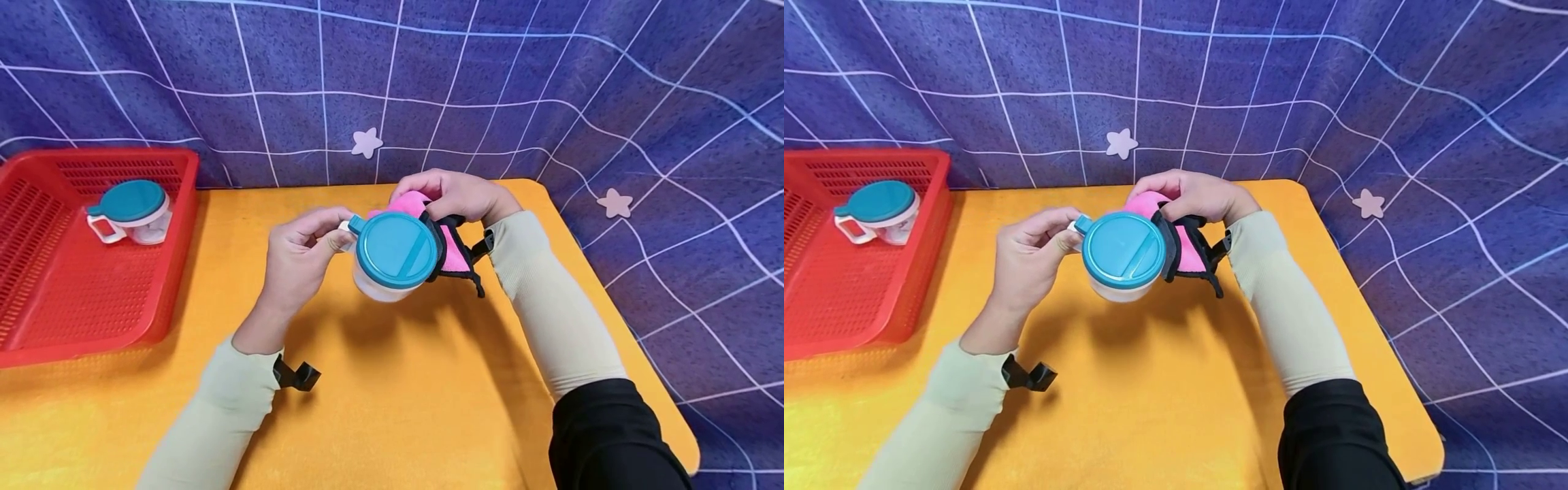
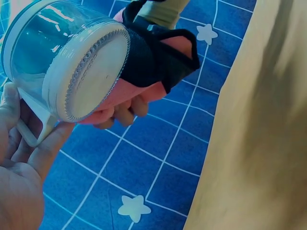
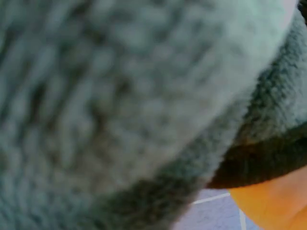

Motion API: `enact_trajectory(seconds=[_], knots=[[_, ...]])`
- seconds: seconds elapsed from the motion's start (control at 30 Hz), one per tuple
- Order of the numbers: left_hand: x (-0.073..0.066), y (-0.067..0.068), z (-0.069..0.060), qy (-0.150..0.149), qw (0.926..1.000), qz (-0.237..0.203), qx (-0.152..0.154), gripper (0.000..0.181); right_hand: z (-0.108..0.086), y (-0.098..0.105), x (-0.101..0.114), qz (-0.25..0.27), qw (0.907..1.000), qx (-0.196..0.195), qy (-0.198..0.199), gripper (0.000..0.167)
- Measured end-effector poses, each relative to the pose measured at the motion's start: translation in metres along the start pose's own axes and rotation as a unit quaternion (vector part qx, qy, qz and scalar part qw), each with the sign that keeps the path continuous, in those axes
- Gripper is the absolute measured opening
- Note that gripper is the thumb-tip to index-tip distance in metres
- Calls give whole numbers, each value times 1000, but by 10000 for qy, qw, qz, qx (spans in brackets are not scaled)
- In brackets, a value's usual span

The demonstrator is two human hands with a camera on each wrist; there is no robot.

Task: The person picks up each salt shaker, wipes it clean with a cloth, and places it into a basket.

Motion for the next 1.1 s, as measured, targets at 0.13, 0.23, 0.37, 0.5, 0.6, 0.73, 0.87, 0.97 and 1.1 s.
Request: enact_trajectory(seconds=[0.13, 0.23, 0.37, 0.5, 0.6, 0.73, 0.87, 0.97, 1.1], knots=[[1, 0, 0, 75, 9999, 128, -51, 35, 3, 2, 5, -282, 9995, 74, -102, 39], [2, 1, 0, 124, 9997, 186, -91, 31, 2, 3, 7, -414, 9988, 24, -262, 36], [4, 4, 0, 143, 9996, 204, -110, 31, 0, 3, 9, -520, 9976, -115, -446, 33], [6, 10, 0, 112, 9997, 161, -176, 32, -6, 4, 11, -623, 9960, -304, -555, 33], [8, 16, 0, 97, 9993, 193, -292, 29, -13, 6, 13, -722, 9945, -474, -589, 34], [11, 25, 1, 95, 9979, 353, -528, 25, -23, 8, 17, -801, 9922, -797, -533, 36], [11, 33, 3, 59, 9945, 627, -835, 24, -32, 10, 24, -804, 9880, -1266, -355, 37], [10, 38, 4, 31, 9906, 869, -1056, 24, -37, 10, 27, -746, 9829, -1663, -261, 37], [9, 43, 5, 6, 9867, 1006, -1277, 23, -43, 11, 31, -755, 9726, -2181, -284, 37]])
Point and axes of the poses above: each hand's wrist, its own z-axis towards the middle knuckle, its own y-axis out of the back of the hand, x = y × z, the point moved 10 cm from there along z, towards the middle knuckle, and after that the axes turned 10 degrees about -z, right-handed, at the moved point
